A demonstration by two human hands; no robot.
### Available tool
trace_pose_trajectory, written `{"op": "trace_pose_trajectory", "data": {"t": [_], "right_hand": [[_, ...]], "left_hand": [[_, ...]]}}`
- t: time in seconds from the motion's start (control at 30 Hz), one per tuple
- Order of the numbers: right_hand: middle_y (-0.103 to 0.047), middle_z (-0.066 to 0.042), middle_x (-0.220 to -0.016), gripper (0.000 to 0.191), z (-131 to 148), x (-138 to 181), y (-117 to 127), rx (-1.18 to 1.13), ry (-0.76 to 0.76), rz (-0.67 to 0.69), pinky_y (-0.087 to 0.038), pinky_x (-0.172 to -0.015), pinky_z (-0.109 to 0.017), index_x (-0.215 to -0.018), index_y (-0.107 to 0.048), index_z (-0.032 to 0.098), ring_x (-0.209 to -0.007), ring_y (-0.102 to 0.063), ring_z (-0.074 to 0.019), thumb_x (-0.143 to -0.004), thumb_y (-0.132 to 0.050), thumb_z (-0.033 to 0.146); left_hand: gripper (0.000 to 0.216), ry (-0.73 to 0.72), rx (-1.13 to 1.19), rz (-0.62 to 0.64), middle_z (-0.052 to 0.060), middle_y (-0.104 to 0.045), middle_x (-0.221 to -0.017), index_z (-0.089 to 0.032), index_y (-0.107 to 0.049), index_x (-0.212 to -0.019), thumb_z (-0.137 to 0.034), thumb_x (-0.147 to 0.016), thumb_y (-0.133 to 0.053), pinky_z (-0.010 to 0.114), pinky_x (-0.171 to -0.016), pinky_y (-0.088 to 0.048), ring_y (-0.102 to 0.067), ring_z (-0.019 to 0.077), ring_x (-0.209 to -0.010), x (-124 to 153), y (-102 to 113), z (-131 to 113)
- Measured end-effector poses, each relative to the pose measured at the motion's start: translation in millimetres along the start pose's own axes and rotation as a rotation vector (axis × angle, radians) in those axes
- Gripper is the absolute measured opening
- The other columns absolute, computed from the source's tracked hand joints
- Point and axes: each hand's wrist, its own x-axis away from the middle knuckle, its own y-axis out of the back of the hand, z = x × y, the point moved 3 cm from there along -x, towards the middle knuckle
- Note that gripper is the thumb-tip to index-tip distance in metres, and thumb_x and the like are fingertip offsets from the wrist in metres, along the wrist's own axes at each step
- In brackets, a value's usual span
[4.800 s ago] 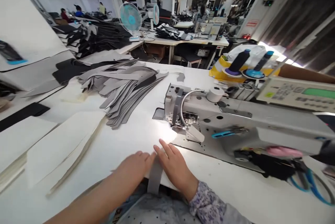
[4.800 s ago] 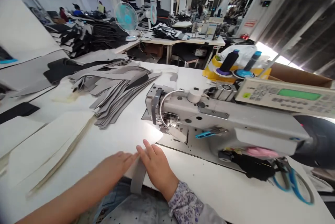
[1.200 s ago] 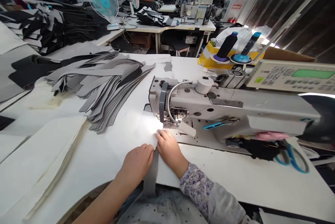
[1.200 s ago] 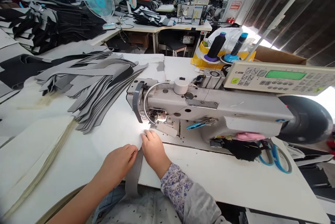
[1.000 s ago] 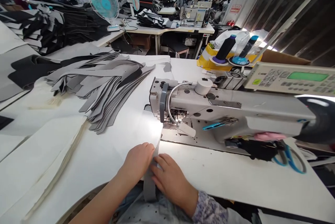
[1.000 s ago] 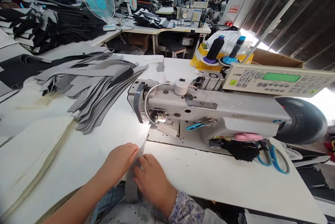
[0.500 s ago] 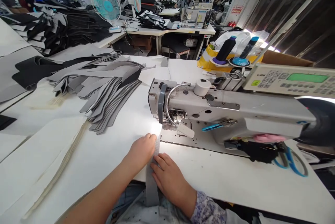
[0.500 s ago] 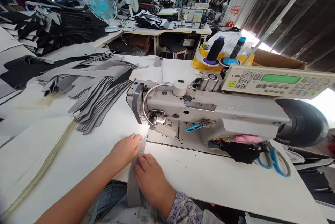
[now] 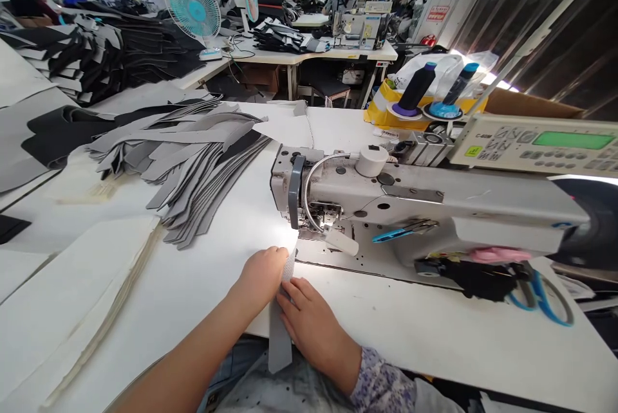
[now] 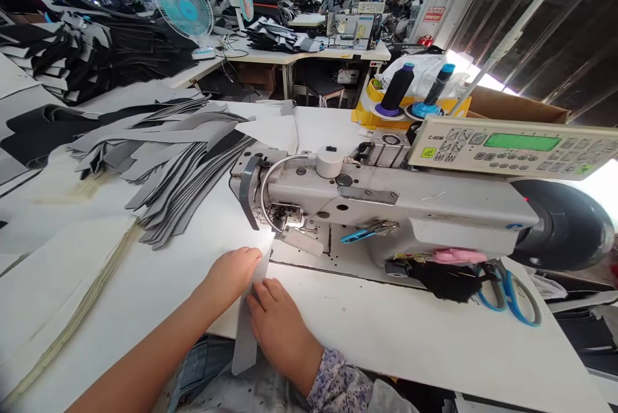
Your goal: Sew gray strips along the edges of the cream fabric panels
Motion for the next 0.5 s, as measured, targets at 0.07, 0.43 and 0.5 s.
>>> {"op": "trace_pose_trajectory", "data": {"t": [0.07,0.43,0.5], "right_hand": [[-0.061,-0.008,-0.127,0.028,3,5,1,0.009,0.023,-0.021,-0.045,-0.105,-0.042,-0.117,-0.064,0.015,-0.118,-0.054,-0.0279,-0.092,-0.059,0.024],[-0.061,-0.01,-0.126,0.027,6,6,3,0.01,0.02,-0.004,-0.044,-0.106,-0.041,-0.116,-0.064,0.015,-0.118,-0.054,-0.026,-0.09,-0.06,0.022],[-0.061,-0.01,-0.125,0.027,6,7,4,-0.007,0.023,-0.004,-0.044,-0.106,-0.041,-0.116,-0.063,0.015,-0.118,-0.054,-0.0264,-0.09,-0.06,0.022]], "left_hand": [[0.033,0.026,-0.019,-0.053,0.009,-0.062,-0.094,-0.014,-0.058,-0.096,0.005,-0.078,-0.038,0.029,-0.063,-0.046,-0.063,0.0187,-0.076,4,-4,1],[0.024,0.027,-0.046,0.016,0.008,-0.065,-0.089,-0.015,-0.06,-0.088,-0.001,-0.082,-0.041,0.029,-0.071,-0.048,-0.065,0.0205,-0.085,15,1,6],[0.026,0.025,-0.047,0.026,0.009,-0.065,-0.09,-0.014,-0.06,-0.088,0.001,-0.08,-0.041,0.03,-0.072,-0.049,-0.065,0.0208,-0.086,13,0,4]]}}
